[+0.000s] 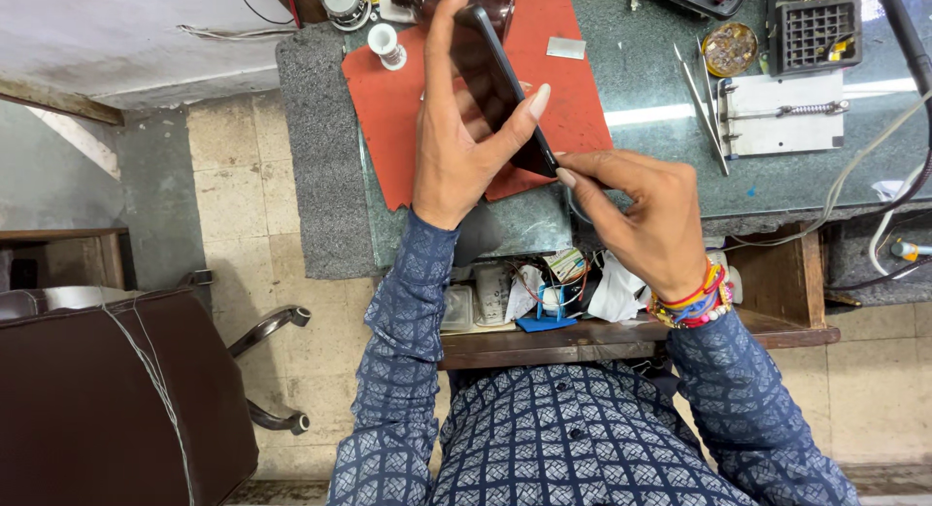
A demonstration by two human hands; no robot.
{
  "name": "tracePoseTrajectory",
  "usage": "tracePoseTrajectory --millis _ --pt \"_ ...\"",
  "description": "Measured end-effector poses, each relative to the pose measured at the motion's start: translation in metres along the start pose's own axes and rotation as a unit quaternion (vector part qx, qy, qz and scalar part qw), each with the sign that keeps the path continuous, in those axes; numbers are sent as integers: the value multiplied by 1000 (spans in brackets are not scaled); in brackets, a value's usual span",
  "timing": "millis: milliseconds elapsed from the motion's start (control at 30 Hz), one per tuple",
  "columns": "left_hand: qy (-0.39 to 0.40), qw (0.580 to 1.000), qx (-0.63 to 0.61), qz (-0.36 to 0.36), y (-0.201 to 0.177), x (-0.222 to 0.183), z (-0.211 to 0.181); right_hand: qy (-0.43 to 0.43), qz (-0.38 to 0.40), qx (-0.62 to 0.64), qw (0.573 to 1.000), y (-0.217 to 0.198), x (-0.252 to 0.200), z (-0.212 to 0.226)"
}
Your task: The person unscrews and removes several small components from the internal chassis of a mobile phone using a screwdriver and a thin prying tool.
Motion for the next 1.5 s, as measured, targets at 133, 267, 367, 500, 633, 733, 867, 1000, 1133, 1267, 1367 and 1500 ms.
tracePoseTrajectory --millis 133,267,367,500,633,733,867,1000,1133,1267,1367,1500 --pt "-16 1000 -18 7 -1 0 4 -13 8 -13 1000 0 3 2" --pt "5 1000 24 12 -3 0 3 -6 21 -25 999 -1 4 3" --pt "5 999 31 20 -5 -1 1 10 22 -17 1000 0 5 4" --pt "-4 999 32 27 -4 -3 0 24 26 -11 999 1 6 4" --pt "-14 999 19 40 -3 -4 0 38 26 -16 999 1 6 4" --pt "1 999 26 46 -3 -5 1 32 26 -17 999 2 6 3" --pt "17 998 40 46 -3 -5 1 31 26 -19 999 2 5 2" --pt "6 998 41 48 -4 -5 1 33 17 -21 999 4 4 1" --pt "-1 998 39 47 -3 -4 2 30 16 -16 999 4 4 1" --pt "39 995 84 40 -3 -3 2 28 13 -22 999 4 3 -1" --pt "36 995 82 40 -3 -4 1 2 6 -35 999 6 2 -1" --pt "15 997 58 48 -4 -5 1 -34 0 -66 997 8 1 1"
Point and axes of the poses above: each hand's wrist, its own x-axis towards the middle knuckle, its own y-axis out of the palm, z = x × y, the point moved 2 cm from there along x, towards the middle knuckle, and after that the axes turned 8 degrees about -y, right-handed, at the moved point
